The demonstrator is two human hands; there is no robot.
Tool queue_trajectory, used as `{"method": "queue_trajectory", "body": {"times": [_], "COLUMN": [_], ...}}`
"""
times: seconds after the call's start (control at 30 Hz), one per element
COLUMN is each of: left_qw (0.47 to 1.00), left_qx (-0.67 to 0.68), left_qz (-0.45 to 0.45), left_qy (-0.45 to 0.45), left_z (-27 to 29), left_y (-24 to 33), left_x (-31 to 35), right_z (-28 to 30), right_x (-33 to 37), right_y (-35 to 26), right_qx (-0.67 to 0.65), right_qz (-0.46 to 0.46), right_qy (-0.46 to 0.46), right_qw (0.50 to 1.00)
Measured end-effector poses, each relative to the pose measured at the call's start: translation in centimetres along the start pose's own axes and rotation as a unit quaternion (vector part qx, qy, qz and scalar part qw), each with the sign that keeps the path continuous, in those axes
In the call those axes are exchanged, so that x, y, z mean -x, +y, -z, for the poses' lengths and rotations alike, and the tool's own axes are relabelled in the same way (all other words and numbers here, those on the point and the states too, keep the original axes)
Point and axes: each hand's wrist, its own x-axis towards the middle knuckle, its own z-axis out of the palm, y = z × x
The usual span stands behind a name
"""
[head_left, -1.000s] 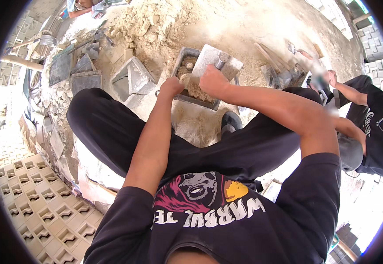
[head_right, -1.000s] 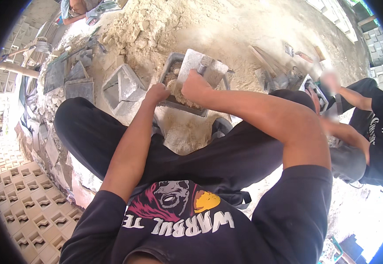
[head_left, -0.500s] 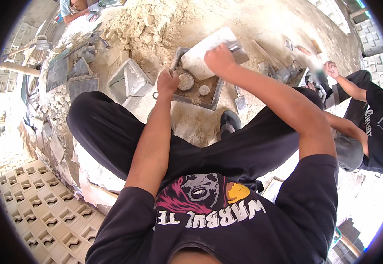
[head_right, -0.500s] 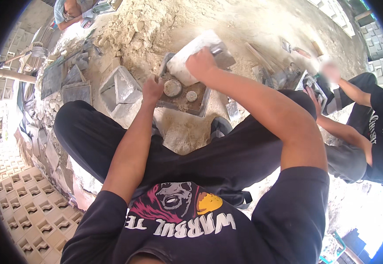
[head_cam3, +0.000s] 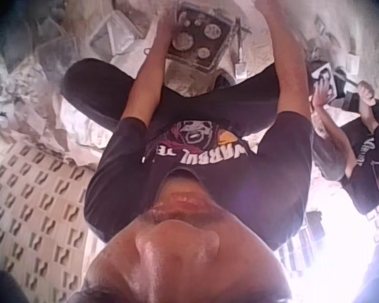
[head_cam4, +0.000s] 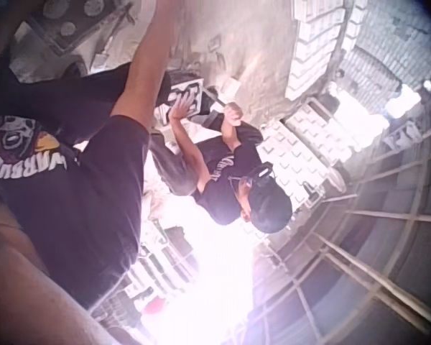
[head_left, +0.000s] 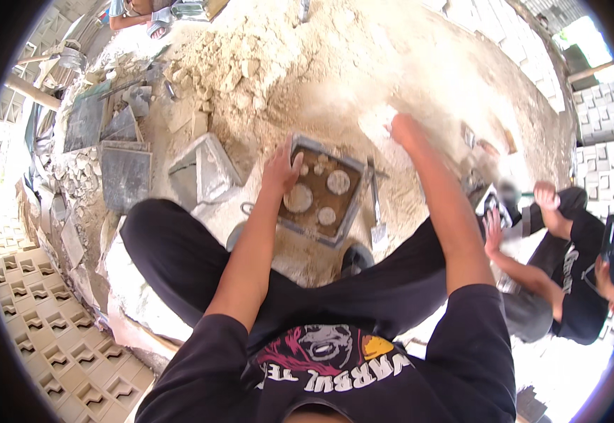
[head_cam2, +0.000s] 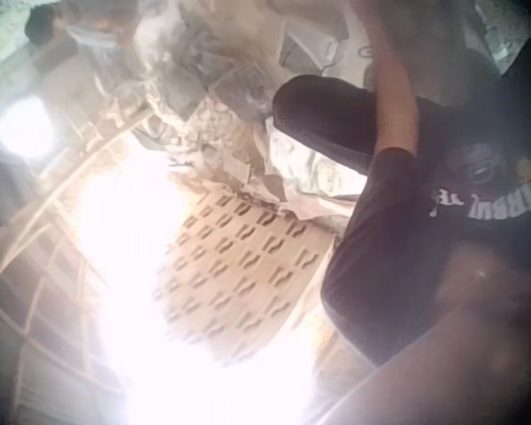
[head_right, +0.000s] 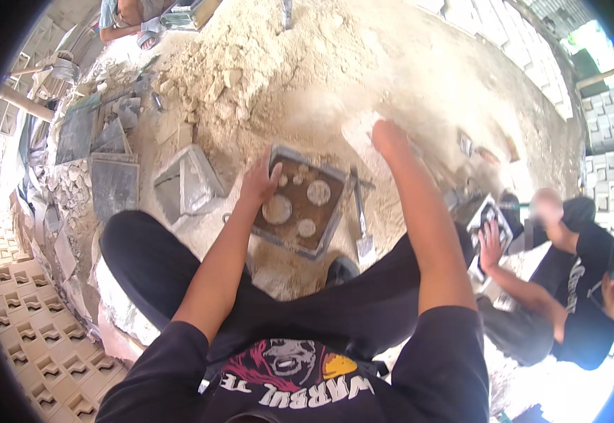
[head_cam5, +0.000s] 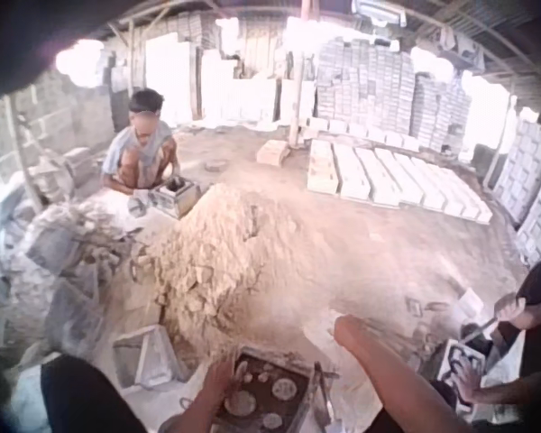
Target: The person works on casting concrete blocks by repeatedly tamping a mixture into a mold using a metal rod, then smoothing the surface with a trowel and adding more dry material.
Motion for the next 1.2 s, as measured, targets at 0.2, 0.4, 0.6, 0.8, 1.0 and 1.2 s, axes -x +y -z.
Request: {"method": "queue_trajectory", "body": {"times": [0.2,0.4,0.6,0.8,1.0,1.2], "left_qw": [1.0,1.0,1.0,0.999,0.998,0.996], "left_qx": [0.013,0.021,0.001,-0.01,0.007,-0.023], "left_qz": [0.01,-0.006,0.013,0.014,-0.014,-0.032], "left_qy": [0.017,0.003,0.015,0.032,0.054,0.081], "left_z": [1.9,1.5,1.7,1.4,0.7,-0.1], "left_y": [-0.3,1.3,0.4,0.2,-0.8,-1.2], "left_x": [-0.4,-1.3,-0.9,-0.2,-0.6,0.4], "right_z": [-7.4,-10.0,-7.0,-2.4,3.0,6.0], "right_x": [-8.5,-22.7,-20.7,-11.3,-3.1,6.0], "right_y": [-4.4,-11.6,-11.7,-8.9,-5.9,-5.3], "right_qx": [-0.072,-0.164,-0.154,-0.193,-0.127,-0.015], "right_qz": [0.003,0.069,0.078,0.037,0.11,0.201], "right_qy": [-0.016,0.107,0.049,0.064,0.096,0.043], "right_qw": [0.997,0.978,0.984,0.978,0.981,0.978]}}
